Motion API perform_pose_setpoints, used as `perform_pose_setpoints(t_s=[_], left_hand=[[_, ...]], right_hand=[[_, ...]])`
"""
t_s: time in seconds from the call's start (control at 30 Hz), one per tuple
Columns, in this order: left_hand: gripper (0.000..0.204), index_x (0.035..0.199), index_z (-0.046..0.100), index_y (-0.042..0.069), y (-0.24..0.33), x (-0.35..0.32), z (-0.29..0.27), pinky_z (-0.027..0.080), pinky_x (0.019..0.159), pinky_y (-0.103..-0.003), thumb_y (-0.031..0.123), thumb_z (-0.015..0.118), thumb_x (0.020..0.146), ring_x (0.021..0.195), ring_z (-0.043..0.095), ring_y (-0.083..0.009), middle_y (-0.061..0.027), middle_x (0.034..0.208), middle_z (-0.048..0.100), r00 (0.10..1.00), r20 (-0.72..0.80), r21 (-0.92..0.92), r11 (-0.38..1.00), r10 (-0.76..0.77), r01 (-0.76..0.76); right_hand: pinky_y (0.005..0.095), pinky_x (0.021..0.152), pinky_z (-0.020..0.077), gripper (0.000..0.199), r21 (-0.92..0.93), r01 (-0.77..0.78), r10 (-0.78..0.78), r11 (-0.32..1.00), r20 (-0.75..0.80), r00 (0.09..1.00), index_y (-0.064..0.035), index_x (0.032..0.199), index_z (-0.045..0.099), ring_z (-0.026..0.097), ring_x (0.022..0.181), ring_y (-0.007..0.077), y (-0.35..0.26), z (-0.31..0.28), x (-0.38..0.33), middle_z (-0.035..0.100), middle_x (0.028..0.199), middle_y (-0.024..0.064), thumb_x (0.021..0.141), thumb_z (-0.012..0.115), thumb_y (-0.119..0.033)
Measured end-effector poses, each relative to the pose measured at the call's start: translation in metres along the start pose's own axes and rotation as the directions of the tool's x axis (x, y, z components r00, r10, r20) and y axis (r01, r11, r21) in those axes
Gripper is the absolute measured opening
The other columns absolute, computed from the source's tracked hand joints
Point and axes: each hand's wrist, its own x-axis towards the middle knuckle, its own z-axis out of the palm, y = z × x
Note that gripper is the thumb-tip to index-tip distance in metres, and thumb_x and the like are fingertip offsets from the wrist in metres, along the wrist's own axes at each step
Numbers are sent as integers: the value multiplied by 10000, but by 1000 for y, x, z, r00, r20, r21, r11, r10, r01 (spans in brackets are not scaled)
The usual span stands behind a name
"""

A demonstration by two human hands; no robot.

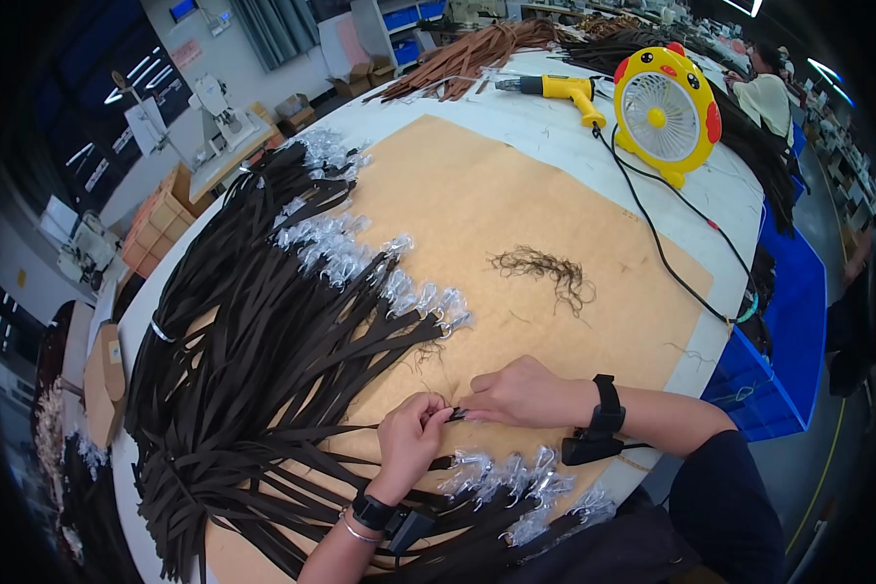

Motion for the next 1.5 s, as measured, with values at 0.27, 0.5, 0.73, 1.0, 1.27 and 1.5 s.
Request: perform_pose_setpoints(t_s=[0.27,0.5,0.73,1.0,1.27,1.5], left_hand=[[43,900,640,-15,-12,-3,-1,454,605,-244,19,666,894,622,558,-83,-45,726,645,999,-25,-56,998,33,-35],[32,909,621,-11,-15,-4,-2,435,597,-227,7,648,914,636,526,-55,-6,699,609,1000,17,-118,993,-2,4],[37,879,623,-14,-12,-4,-1,430,594,-224,-5,650,904,627,519,-50,-6,690,606,1000,12,-110,994,-26,27],[26,889,622,-12,-10,1,-2,439,602,-212,-18,633,912,641,541,-48,-4,725,622,996,64,-115,990,-70,77],[27,921,594,-14,-20,-5,-4,460,635,-197,-24,616,934,671,563,-47,0,785,616,993,76,-219,970,-87,101],[39,918,580,-12,-19,-4,-1,459,648,-194,-37,599,942,688,561,-46,-6,801,613,992,86,-250,962,-88,107]], right_hand=[[391,584,511,210,82,-51,53,995,-27,998,-134,958,714,659,687,264,0,9,-4,628,785,53,939,622,-322],[402,597,520,235,56,-71,71,996,-7,997,-133,909,685,662,686,283,-6,11,-1,622,796,66,944,604,-351],[408,585,511,220,51,-27,28,998,-20,999,-112,890,678,657,674,290,-9,7,2,618,797,70,927,624,-322],[383,523,482,200,12,0,1,1000,-41,999,-137,981,724,637,628,255,-6,11,-1,604,762,33,923,639,-309],[390,563,516,202,88,-76,85,993,-101,991,-140,887,692,661,665,269,-7,15,-4,624,788,53,924,628,-329],[370,504,487,224,-1,-1,1,1000,-91,996,-134,985,726,644,609,245,-8,14,-2,613,753,27,931,635,-332]])
